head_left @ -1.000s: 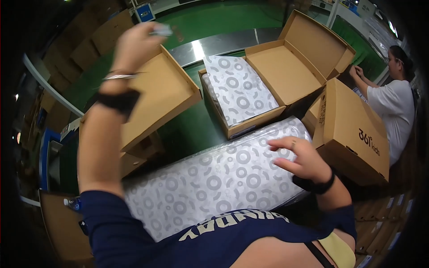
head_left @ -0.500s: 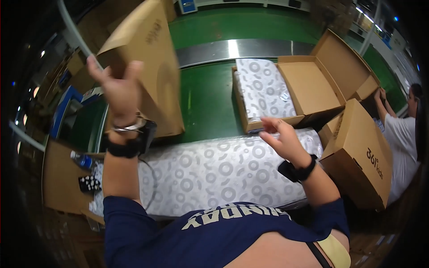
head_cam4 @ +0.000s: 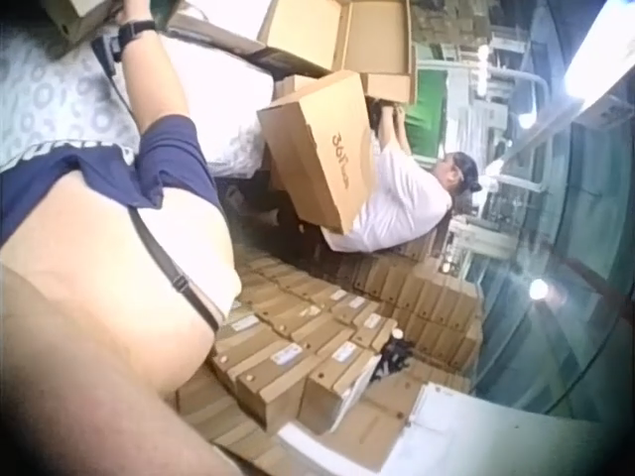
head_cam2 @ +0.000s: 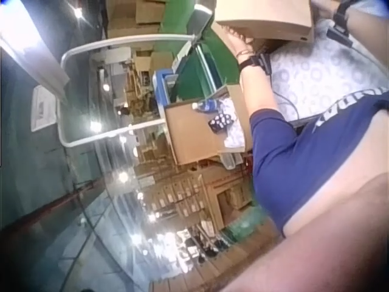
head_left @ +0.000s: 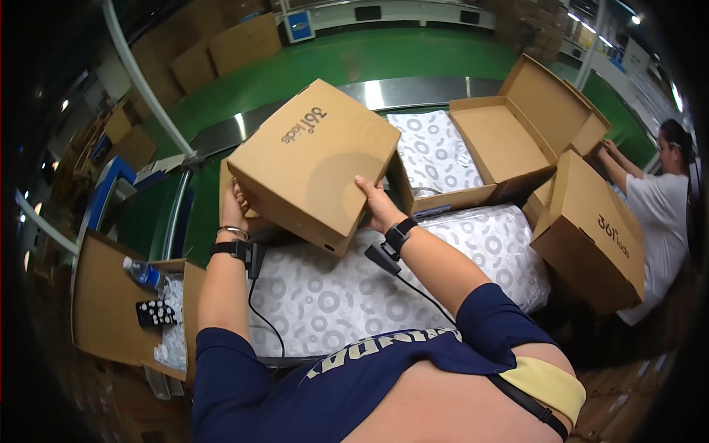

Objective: The recorder is packing shoes into boxes and wrapping them in tissue paper at a workstation.

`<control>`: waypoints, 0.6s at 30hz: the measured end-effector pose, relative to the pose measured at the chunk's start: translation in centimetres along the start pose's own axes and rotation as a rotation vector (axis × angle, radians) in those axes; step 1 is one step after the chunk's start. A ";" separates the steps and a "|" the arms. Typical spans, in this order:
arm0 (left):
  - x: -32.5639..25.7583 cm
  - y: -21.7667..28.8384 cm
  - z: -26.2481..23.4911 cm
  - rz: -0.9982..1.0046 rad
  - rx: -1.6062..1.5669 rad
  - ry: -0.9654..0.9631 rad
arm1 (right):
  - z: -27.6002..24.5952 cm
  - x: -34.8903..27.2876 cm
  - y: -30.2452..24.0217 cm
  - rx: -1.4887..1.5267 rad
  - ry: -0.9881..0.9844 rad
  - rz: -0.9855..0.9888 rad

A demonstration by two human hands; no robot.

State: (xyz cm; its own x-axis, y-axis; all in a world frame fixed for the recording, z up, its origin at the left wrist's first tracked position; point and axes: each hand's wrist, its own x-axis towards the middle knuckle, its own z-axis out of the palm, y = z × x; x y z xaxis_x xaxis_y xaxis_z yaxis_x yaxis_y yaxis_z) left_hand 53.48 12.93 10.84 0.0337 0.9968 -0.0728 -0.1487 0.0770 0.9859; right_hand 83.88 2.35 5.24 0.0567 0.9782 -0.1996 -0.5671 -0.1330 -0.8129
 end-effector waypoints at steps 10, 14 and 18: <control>-13.5 10.9 12.4 0.364 0.109 -0.149 | 2.2 -13.5 -11.8 -0.531 0.161 -0.792; -13.7 11.3 16.3 0.473 -0.611 -1.178 | 1.5 -28.5 -17.3 -1.109 0.346 -1.285; -17.4 7.2 29.4 1.125 -0.316 -0.686 | -0.3 -41.7 -17.6 -1.534 0.794 -1.461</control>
State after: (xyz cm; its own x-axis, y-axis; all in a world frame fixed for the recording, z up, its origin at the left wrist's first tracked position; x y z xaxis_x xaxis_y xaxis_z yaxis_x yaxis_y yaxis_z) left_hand 80.90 -4.47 23.62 0.2124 0.3182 0.9239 -0.6376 -0.6714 0.3778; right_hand 91.70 -36.18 27.75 0.1427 0.3020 0.9426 0.9875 0.0213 -0.1563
